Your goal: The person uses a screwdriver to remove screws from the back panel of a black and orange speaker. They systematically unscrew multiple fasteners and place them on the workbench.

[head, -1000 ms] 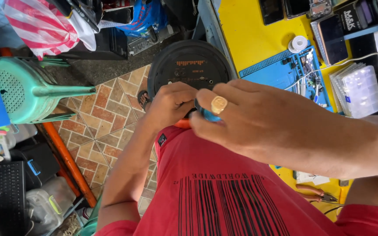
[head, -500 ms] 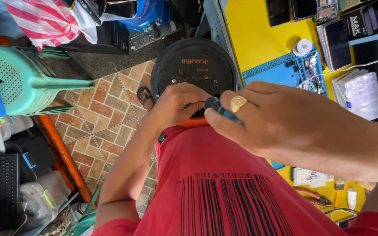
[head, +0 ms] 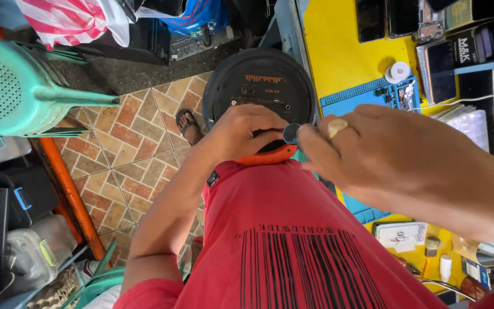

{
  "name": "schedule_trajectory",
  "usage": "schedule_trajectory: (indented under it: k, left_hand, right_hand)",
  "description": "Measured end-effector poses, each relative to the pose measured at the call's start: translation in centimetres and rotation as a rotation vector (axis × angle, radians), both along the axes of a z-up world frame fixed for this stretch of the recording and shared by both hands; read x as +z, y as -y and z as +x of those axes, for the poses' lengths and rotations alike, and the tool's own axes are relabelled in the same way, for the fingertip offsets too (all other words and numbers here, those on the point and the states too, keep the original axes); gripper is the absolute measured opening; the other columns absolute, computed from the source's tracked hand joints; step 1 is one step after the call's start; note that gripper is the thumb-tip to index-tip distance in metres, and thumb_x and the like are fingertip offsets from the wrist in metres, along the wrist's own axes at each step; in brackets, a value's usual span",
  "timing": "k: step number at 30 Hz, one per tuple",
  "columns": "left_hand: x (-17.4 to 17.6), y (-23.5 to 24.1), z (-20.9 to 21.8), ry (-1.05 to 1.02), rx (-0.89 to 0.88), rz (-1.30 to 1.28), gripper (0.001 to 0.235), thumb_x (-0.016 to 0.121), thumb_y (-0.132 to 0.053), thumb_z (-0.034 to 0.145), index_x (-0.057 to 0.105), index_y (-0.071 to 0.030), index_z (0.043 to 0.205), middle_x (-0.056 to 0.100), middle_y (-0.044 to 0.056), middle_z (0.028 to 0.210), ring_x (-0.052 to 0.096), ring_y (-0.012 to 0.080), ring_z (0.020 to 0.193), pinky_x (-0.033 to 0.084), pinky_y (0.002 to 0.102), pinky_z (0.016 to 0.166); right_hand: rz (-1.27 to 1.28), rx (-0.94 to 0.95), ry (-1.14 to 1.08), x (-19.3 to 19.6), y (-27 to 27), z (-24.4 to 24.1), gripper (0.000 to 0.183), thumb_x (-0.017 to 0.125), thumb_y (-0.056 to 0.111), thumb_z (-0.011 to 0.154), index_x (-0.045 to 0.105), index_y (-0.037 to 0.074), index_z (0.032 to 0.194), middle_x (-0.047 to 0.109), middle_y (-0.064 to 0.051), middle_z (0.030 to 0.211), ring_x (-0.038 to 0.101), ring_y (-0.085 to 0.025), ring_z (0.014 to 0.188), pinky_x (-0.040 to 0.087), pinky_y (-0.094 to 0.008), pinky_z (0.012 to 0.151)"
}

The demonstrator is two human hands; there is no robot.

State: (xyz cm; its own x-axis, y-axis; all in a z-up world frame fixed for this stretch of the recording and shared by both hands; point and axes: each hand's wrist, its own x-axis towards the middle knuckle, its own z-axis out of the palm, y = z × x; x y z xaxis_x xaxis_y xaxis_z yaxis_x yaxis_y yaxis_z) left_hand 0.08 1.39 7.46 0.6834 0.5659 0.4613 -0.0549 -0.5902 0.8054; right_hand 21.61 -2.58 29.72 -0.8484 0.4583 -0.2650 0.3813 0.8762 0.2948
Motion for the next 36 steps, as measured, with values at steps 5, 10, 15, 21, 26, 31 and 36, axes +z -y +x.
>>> schedule_trajectory:
  k: [5, 10, 15, 21, 26, 31, 36]
  left_hand:
    - [-0.5, 0.1, 0.3, -0.027, 0.011, -0.001, 0.015, 0.071, -0.010, 0.101, 0.074, -0.002, 0.112, 0.075, 0.015, 0.106, 0.074, 0.0316, 0.096, 0.059, 0.042, 0.084]
    - [-0.8, 0.0, 0.1, -0.033, 0.009, 0.014, 0.014, 0.072, -0.007, 0.100, 0.074, 0.000, 0.111, 0.076, 0.016, 0.105, 0.075, 0.0330, 0.097, 0.060, 0.043, 0.084]
    - [-0.1, 0.2, 0.0, -0.085, 0.039, -0.017, 0.015, 0.072, -0.015, 0.100, 0.076, -0.005, 0.109, 0.078, 0.010, 0.105, 0.075, 0.0281, 0.096, 0.059, 0.040, 0.080]
    - [0.6, -0.1, -0.4, -0.073, -0.009, -0.073, 0.013, 0.068, -0.005, 0.101, 0.074, -0.001, 0.112, 0.076, 0.014, 0.107, 0.074, 0.0309, 0.097, 0.060, 0.041, 0.085]
    - [1.2, 0.1, -0.4, -0.089, -0.013, -0.083, 0.013, 0.067, -0.009, 0.102, 0.075, -0.005, 0.111, 0.077, 0.011, 0.106, 0.074, 0.0294, 0.097, 0.058, 0.041, 0.084]
    - [1.4, 0.3, -0.8, -0.099, -0.040, -0.107, 0.013, 0.066, -0.005, 0.100, 0.075, -0.002, 0.109, 0.077, 0.013, 0.105, 0.074, 0.0302, 0.095, 0.058, 0.041, 0.086]
    - [0.9, 0.6, -0.8, -0.091, -0.023, -0.161, 0.013, 0.067, -0.006, 0.101, 0.076, -0.004, 0.111, 0.077, 0.012, 0.106, 0.074, 0.0297, 0.098, 0.061, 0.041, 0.085]
  right_hand:
    - [-0.009, -0.176, 0.132, 0.0, -0.4, -0.8, 0.059, 0.045, 0.067, 0.116, 0.052, 0.015, 0.088, 0.041, 0.006, 0.047, 0.044, -0.016, 0.042, 0.041, -0.035, 0.049]
    - [-0.063, -0.001, -0.054, -0.5, -0.5, -0.1, 0.044, 0.070, 0.008, 0.081, 0.056, 0.015, 0.123, 0.066, -0.016, 0.121, 0.069, -0.028, 0.100, 0.056, -0.040, 0.090]
    - [-0.031, -0.150, 0.129, -0.9, -0.1, -0.8, 0.055, 0.045, 0.052, 0.121, 0.047, 0.014, 0.081, 0.031, 0.007, 0.042, 0.042, -0.018, 0.034, 0.032, -0.036, 0.041]
    - [-0.022, 0.027, 0.015, -0.5, -0.5, 0.1, 0.057, 0.065, 0.018, 0.085, 0.048, 0.022, 0.139, 0.061, -0.013, 0.135, 0.061, -0.034, 0.116, 0.054, -0.050, 0.088]
    - [-0.188, -0.054, 0.071, 0.0, -0.9, -1.1, 0.017, 0.056, 0.021, 0.102, 0.051, 0.009, 0.113, 0.060, -0.006, 0.077, 0.060, -0.026, 0.058, 0.046, -0.043, 0.059]
    - [-0.075, -0.041, -0.010, -0.8, -1.0, -1.7, 0.029, 0.056, 0.022, 0.113, 0.048, 0.018, 0.086, 0.052, 0.005, 0.052, 0.053, -0.018, 0.044, 0.038, -0.038, 0.051]
    - [0.097, 0.355, -0.175, -1.8, -2.3, -1.2, 0.015, 0.066, -0.003, 0.098, 0.058, 0.009, 0.094, 0.052, 0.003, 0.060, 0.045, -0.014, 0.057, 0.035, -0.031, 0.052]
